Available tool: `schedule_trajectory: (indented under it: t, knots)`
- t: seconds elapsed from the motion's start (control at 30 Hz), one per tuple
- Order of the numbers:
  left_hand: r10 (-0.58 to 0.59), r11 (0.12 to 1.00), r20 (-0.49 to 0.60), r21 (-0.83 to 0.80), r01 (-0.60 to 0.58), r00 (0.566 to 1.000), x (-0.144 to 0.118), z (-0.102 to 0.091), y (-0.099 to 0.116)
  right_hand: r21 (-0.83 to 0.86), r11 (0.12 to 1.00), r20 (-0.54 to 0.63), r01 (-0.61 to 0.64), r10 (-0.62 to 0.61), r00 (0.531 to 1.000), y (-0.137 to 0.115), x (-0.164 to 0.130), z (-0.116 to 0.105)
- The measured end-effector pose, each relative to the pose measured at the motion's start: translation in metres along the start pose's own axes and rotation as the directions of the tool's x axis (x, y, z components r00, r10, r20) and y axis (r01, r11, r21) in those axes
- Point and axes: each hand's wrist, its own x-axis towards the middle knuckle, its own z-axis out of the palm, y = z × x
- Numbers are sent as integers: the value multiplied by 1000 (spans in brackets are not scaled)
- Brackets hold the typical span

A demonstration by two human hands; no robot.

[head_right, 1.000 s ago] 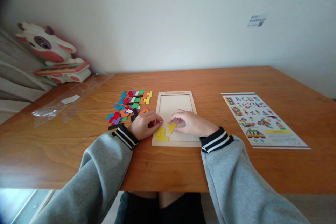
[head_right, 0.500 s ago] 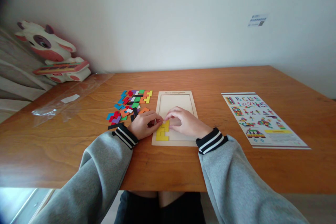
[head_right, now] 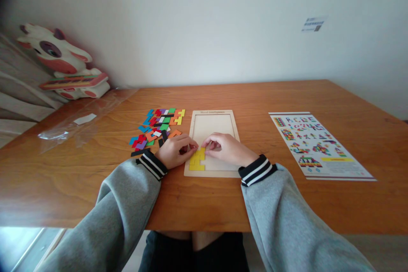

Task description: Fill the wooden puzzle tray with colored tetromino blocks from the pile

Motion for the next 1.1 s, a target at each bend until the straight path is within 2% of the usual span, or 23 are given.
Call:
schedule_trajectory:
  t: [0.2, 0.43, 0.6, 0.73, 0.8, 0.9, 1.1]
  knots:
    - [-35, 999, 8, -17, 35, 999, -1, 0, 0, -9, 999, 38, -31, 31, 999, -1, 0, -1]
    - [-9, 1000, -1, 14, 9, 1000, -2, 0, 1, 42, 999, 28, -28, 27, 999, -3, 0, -1]
    - [53, 985, -140, 170, -28, 989, -1, -11, -8, 29, 1000, -74, -5, 7, 997, -2, 1, -2]
    - [-21, 924, -275, 361, 123, 961, -6, -27, -28, -15, 1000, -147, -13, 10, 989, 0, 2, -4]
    - [-67, 893, -298, 408, 190, 952, -9, -32, -35, -24, 1000, -162, -9, 5, 987, 1, 2, -4]
    - [-120, 880, -266, 418, 227, 956, -12, -34, -40, -30, 1000, -179, -5, 0, 984, 1, 3, -3]
    - [-219, 858, -114, 450, 247, 969, -13, -22, -42, -33, 999, -194, 4, -10, 981, -2, 3, -1]
